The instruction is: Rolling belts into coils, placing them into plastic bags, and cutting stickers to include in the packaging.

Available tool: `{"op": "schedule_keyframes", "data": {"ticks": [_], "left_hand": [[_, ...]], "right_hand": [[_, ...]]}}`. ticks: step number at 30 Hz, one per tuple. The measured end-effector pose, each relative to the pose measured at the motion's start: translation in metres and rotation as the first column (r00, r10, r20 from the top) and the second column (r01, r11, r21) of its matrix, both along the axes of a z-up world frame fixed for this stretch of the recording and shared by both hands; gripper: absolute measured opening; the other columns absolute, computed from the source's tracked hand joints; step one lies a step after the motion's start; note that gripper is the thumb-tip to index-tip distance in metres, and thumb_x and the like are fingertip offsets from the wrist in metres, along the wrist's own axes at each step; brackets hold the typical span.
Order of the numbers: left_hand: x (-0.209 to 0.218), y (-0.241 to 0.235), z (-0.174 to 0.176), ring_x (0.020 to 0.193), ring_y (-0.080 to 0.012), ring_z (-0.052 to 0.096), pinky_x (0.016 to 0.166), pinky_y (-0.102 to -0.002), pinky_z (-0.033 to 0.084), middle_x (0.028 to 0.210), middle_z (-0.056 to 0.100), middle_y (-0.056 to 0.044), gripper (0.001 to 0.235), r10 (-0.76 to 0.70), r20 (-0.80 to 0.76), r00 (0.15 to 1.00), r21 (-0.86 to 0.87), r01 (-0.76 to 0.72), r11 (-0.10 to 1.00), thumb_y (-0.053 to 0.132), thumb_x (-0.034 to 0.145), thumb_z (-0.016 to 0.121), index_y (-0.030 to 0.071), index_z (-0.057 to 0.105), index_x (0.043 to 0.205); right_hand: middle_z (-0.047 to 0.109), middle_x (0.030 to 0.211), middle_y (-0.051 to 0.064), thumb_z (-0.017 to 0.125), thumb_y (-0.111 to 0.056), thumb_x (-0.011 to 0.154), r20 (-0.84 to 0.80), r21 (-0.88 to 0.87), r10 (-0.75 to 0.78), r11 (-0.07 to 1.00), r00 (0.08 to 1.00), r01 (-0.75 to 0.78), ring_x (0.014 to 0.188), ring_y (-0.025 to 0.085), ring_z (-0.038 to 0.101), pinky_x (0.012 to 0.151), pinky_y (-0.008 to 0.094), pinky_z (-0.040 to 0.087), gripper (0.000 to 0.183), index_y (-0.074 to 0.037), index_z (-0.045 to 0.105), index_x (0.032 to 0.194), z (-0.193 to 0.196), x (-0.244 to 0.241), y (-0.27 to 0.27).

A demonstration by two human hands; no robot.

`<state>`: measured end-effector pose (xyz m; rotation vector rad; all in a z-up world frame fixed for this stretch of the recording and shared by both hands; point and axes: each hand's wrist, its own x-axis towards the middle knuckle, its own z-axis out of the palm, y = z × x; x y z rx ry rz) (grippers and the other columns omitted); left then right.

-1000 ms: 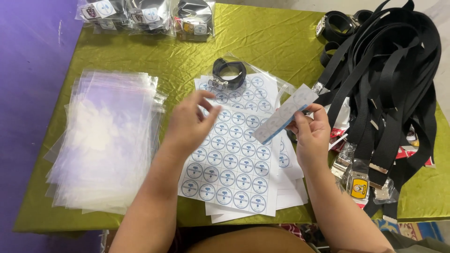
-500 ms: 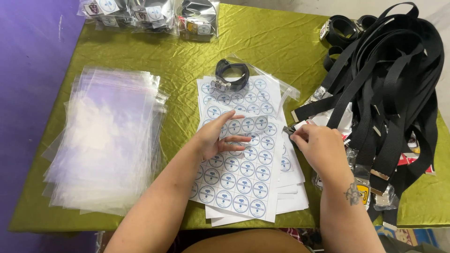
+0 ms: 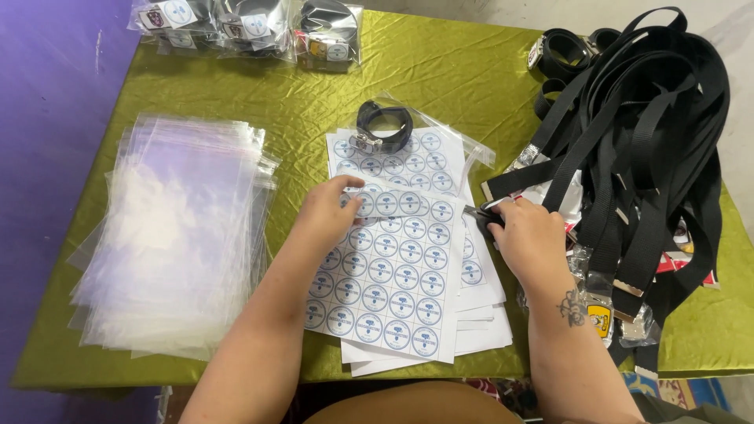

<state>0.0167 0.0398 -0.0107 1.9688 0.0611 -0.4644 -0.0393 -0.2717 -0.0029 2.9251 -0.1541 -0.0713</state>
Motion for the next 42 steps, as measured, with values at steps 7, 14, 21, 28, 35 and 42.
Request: {"op": "schedule_keyframes", "data": {"ticks": [7,14,21,28,35,42], "left_hand": [[-0.005,0.024,0.041,0.067,-0.0136,0.074,0.061,-0.024,0.059,0.089,0.073,-0.007,0.022,0.218,0.251,0.943,-0.018,-0.221,0.975,0.023,0.089,0.080,0.017,0.073,0.109],[-0.017,0.017,0.058,0.071,-0.0123,0.071,0.067,-0.023,0.062,0.092,0.073,-0.015,0.021,0.366,0.370,0.854,-0.433,-0.190,0.881,0.013,0.093,0.075,0.004,0.069,0.110],[-0.019,0.013,0.056,0.069,-0.0129,0.072,0.062,-0.022,0.060,0.103,0.073,-0.004,0.019,0.363,0.396,0.843,-0.484,-0.144,0.863,0.020,0.089,0.077,0.014,0.070,0.105],[-0.026,0.011,0.065,0.071,-0.0114,0.072,0.067,-0.024,0.063,0.088,0.075,-0.012,0.022,0.346,0.433,0.832,-0.556,-0.055,0.829,0.014,0.089,0.080,0.006,0.070,0.107],[-0.023,0.004,0.047,0.075,-0.0184,0.075,0.065,-0.031,0.065,0.086,0.076,-0.016,0.020,0.211,0.492,0.845,-0.517,0.088,0.851,0.007,0.086,0.081,0.006,0.074,0.105],[-0.044,-0.021,0.043,0.091,-0.0226,0.075,0.084,-0.033,0.065,0.106,0.069,-0.015,0.084,0.129,0.414,0.901,-0.787,0.283,0.549,0.032,0.077,0.088,0.012,0.039,0.142]], "right_hand": [[0.072,0.096,0.001,0.073,-0.039,0.092,-0.015,0.035,-0.007,0.999,1.000,0.007,0.094,0.021,0.070,0.081,0.035,0.047,0.022,-0.024,0.078,0.107,0.017,-0.003,-0.004],[0.071,0.105,0.017,0.075,-0.027,0.090,-0.095,0.568,0.006,0.821,0.995,0.049,0.107,0.037,0.064,0.092,0.045,0.044,0.023,-0.010,0.080,0.104,0.060,-0.013,-0.009],[0.072,0.109,0.008,0.063,-0.018,0.095,-0.132,0.976,0.311,0.208,0.941,0.068,0.097,0.017,0.066,0.086,0.032,0.050,0.029,-0.002,0.073,0.117,0.051,-0.017,-0.044],[0.067,0.092,0.027,0.079,-0.013,0.083,0.156,0.865,-0.019,-0.481,0.988,-0.146,0.072,0.029,0.066,0.064,0.039,0.054,0.046,0.014,0.063,0.116,0.003,0.000,-0.014],[0.070,0.081,0.017,0.084,0.003,0.077,0.147,0.912,-0.185,-0.354,0.972,-0.205,0.067,0.022,0.071,0.065,0.033,0.062,0.033,0.008,0.066,0.105,0.024,0.009,0.038],[0.063,0.074,0.008,0.083,0.002,0.081,0.140,0.875,-0.233,-0.425,0.962,-0.231,0.066,0.018,0.069,0.066,0.033,0.063,0.026,0.001,0.064,0.098,0.039,0.018,0.039]]}}
